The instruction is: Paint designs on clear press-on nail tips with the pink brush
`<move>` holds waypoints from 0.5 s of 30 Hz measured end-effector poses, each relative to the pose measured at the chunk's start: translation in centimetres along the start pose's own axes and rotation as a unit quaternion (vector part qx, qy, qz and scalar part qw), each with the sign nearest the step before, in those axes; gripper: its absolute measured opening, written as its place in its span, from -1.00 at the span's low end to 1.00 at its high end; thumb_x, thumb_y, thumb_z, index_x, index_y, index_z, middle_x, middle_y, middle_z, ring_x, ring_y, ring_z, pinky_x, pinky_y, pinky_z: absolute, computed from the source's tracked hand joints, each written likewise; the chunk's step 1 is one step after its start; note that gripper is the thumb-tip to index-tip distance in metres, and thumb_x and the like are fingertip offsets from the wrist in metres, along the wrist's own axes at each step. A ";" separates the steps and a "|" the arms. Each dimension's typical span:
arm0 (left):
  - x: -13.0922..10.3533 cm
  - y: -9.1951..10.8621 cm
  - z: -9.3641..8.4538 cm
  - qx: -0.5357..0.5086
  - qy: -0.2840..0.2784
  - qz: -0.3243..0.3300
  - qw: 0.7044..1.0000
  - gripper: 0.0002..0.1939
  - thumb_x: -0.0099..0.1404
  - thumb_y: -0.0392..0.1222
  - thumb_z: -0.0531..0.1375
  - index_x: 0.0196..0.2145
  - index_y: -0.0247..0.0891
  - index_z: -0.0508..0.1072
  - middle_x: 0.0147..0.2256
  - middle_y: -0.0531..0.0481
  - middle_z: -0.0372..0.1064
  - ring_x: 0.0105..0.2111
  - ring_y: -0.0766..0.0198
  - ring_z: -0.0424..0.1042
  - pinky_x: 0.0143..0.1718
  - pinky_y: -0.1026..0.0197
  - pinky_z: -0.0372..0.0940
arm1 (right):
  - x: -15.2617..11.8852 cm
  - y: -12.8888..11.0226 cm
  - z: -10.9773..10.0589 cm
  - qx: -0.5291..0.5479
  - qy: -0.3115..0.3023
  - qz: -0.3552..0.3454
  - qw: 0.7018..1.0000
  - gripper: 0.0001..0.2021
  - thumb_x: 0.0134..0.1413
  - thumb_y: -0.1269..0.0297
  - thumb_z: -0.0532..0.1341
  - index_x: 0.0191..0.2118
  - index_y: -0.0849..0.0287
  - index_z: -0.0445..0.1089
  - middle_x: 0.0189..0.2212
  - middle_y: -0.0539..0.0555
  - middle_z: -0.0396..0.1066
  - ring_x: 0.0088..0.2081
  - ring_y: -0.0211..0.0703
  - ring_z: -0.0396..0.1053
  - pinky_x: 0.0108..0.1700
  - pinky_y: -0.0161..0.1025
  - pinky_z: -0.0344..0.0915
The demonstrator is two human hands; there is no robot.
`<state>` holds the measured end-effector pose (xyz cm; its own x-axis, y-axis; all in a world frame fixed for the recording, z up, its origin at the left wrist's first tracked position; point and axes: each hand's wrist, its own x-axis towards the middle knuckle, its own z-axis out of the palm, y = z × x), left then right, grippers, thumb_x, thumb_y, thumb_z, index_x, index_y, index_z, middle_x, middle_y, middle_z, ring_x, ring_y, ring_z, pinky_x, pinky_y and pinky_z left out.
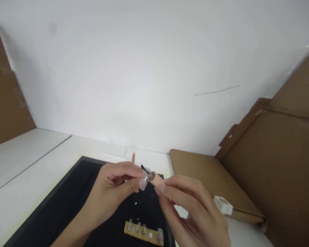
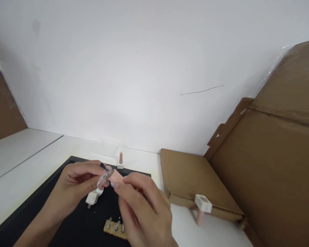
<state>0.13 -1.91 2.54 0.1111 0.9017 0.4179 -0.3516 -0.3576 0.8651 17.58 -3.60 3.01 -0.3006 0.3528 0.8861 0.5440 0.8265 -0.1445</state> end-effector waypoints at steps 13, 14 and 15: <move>0.0 0.0 -0.3 0.032 -0.008 -0.026 0.999 -0.92 0.17 -0.26 0.32 -0.45 -0.20 0.65 -0.53 0.01 0.48 -0.53 0.37 0.35 -0.51 0.38 0.29 | -0.1 -0.2 -0.4 0.069 0.081 0.096 0.990 -0.60 0.03 0.66 0.19 -0.10 0.02 0.45 -0.25 0.08 0.39 -0.30 -0.17 0.42 -0.44 -0.29 0.39; 0.0 0.0 -0.3 0.034 -0.006 -0.033 0.999 -0.91 0.17 -0.25 0.32 -0.45 -0.21 0.65 -0.53 0.01 0.47 -0.53 0.36 0.36 -0.50 0.37 0.30 | -0.1 -0.2 -0.6 0.083 0.090 0.109 0.986 -0.61 0.03 0.65 0.19 -0.11 0.03 0.46 -0.26 0.08 0.39 -0.29 -0.16 0.42 -0.43 -0.27 0.39; 0.0 0.1 -0.4 0.036 -0.006 -0.039 0.999 -0.91 0.18 -0.25 0.31 -0.44 -0.21 0.64 -0.53 0.01 0.47 -0.52 0.36 0.36 -0.49 0.37 0.30 | -0.1 -0.3 -0.9 0.092 0.090 0.117 0.985 -0.62 0.03 0.64 0.19 -0.12 0.03 0.46 -0.27 0.08 0.39 -0.28 -0.14 0.41 -0.42 -0.26 0.39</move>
<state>-0.25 -1.85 2.47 0.1462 0.9249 0.3510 -0.2732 -0.3033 0.9129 18.16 -4.24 3.31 -0.0304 0.4732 0.8804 0.4265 0.8028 -0.4167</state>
